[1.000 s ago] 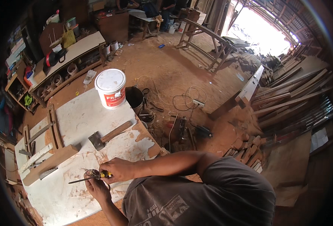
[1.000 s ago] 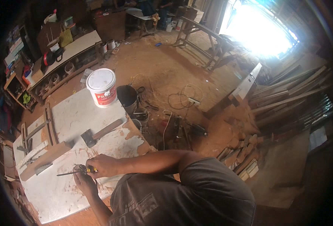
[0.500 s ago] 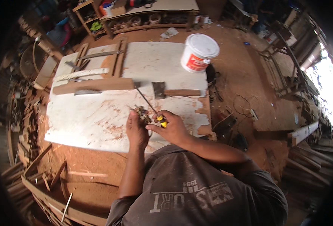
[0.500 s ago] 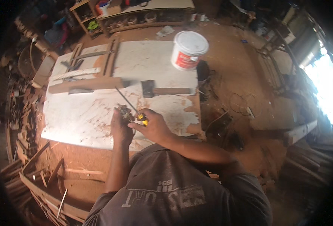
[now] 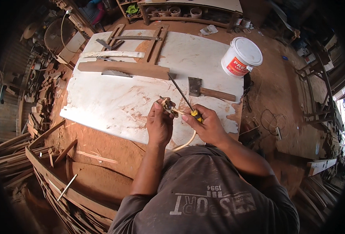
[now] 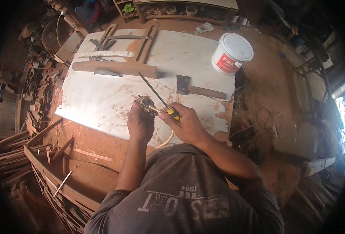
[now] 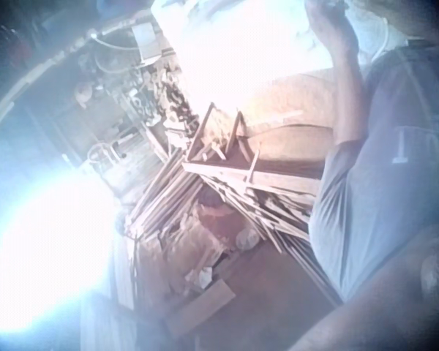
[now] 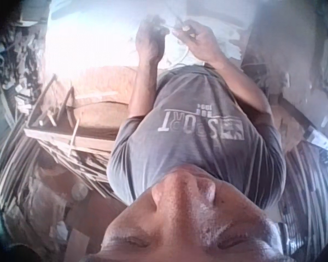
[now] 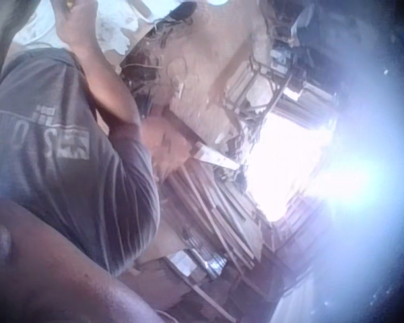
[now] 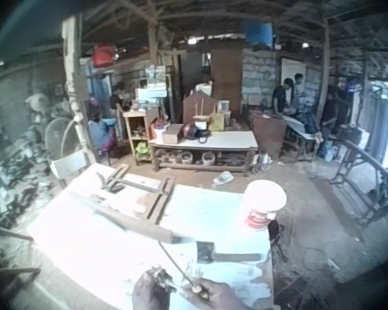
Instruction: The person sits on the floor and handles a power cord and extension socket, then moves to a workbench to disassemble an electrical plug with a screwdriver. They strip the wire ends with pliers and prepare the wires for connection.
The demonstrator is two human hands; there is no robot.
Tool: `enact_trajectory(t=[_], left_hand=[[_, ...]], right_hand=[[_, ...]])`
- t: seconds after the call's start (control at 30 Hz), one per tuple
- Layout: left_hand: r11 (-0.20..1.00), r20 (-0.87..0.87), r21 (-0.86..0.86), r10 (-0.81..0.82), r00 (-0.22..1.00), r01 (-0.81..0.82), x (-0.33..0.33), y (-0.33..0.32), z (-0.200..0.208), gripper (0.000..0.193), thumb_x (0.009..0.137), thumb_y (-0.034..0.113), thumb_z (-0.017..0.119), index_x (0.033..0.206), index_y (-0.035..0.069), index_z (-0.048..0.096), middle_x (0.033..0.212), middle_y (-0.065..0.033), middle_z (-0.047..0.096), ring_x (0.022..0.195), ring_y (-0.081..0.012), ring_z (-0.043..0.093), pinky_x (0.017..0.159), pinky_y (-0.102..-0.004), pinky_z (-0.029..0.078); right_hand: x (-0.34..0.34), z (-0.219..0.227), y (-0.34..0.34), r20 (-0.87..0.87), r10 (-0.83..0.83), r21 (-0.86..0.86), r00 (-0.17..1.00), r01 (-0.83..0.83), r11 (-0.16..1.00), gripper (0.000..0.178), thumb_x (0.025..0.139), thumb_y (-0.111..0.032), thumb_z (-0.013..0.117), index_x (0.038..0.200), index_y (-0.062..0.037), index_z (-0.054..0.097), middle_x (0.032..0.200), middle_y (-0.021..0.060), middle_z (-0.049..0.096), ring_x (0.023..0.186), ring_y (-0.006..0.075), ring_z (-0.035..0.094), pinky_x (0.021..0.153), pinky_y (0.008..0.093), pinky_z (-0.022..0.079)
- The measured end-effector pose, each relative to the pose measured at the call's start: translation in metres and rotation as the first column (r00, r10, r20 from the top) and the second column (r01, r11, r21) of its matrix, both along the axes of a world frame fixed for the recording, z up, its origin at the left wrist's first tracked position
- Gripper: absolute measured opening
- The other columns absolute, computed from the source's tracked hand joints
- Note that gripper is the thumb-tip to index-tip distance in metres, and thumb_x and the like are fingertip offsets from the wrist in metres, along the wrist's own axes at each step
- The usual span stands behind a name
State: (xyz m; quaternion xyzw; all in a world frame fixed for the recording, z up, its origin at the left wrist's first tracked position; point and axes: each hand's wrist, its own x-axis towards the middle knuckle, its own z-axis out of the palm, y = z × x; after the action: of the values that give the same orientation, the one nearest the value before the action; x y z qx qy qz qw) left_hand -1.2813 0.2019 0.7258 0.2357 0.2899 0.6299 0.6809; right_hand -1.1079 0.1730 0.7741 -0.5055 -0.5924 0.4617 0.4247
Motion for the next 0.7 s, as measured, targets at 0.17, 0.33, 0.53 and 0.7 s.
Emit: enact_trajectory(t=[0.17, 0.33, 0.53, 0.7], left_hand=[[0.995, 0.060, 0.083, 0.053, 0.997, -0.058, 0.009, -0.006, 0.014, 0.035, 0.107, 0.035, 0.055, 0.121, 0.004, 0.062, 0.110, -0.0123, 0.067, 0.093, -0.0173, 0.061, 0.079, -0.0307, 0.049], [0.994, 0.034, 0.099, 0.035, 0.999, -0.039, 0.013, -0.015, 0.029, 0.045, 0.107, 0.042, 0.050, 0.124, 0.001, 0.055, 0.109, -0.0100, 0.060, 0.095, -0.0205, 0.057, 0.085, -0.0357, 0.047], [0.999, 0.202, 0.022, 0.043, 0.978, -0.048, 0.011, -0.008, 0.016, 0.039, 0.108, 0.037, 0.052, 0.123, 0.001, 0.059, 0.111, -0.0136, 0.064, 0.095, -0.0210, 0.063, 0.087, -0.0349, 0.052], [0.985, 0.014, -0.083, 0.155, 0.988, -0.153, -0.015, 0.019, -0.025, 0.041, 0.107, 0.037, 0.054, 0.124, 0.000, 0.060, 0.111, -0.0112, 0.067, 0.098, -0.0191, 0.064, 0.088, -0.0344, 0.053]], right_hand=[[0.001, 0.009, -0.013, -0.069, 0.052, -0.110, 0.996, -0.059, 0.992, 0.023, 0.099, -0.022, 0.069, 0.097, 0.0002, 0.066, 0.072, 0.0003, 0.060, 0.066, 0.0055, 0.054, 0.061, 0.0243, 0.044], [-0.003, 0.019, -0.025, -0.198, 0.029, -0.168, 0.980, -0.063, 0.984, 0.024, 0.099, -0.024, 0.069, 0.095, -0.0007, 0.067, 0.068, 0.0006, 0.060, 0.064, 0.0066, 0.053, 0.060, 0.0255, 0.043], [-0.004, 0.014, -0.021, -0.184, 0.020, -0.223, 0.983, -0.061, 0.973, 0.026, 0.101, -0.026, 0.067, 0.098, -0.0002, 0.066, 0.070, -0.0028, 0.060, 0.059, 0.0034, 0.052, 0.053, 0.0221, 0.042], [0.043, -0.062, 0.014, 0.158, -0.093, -0.232, 0.983, 0.129, 0.964, 0.031, 0.098, -0.034, 0.071, 0.100, -0.0030, 0.069, 0.072, -0.0029, 0.061, 0.057, 0.0037, 0.053, 0.052, 0.0235, 0.045]])
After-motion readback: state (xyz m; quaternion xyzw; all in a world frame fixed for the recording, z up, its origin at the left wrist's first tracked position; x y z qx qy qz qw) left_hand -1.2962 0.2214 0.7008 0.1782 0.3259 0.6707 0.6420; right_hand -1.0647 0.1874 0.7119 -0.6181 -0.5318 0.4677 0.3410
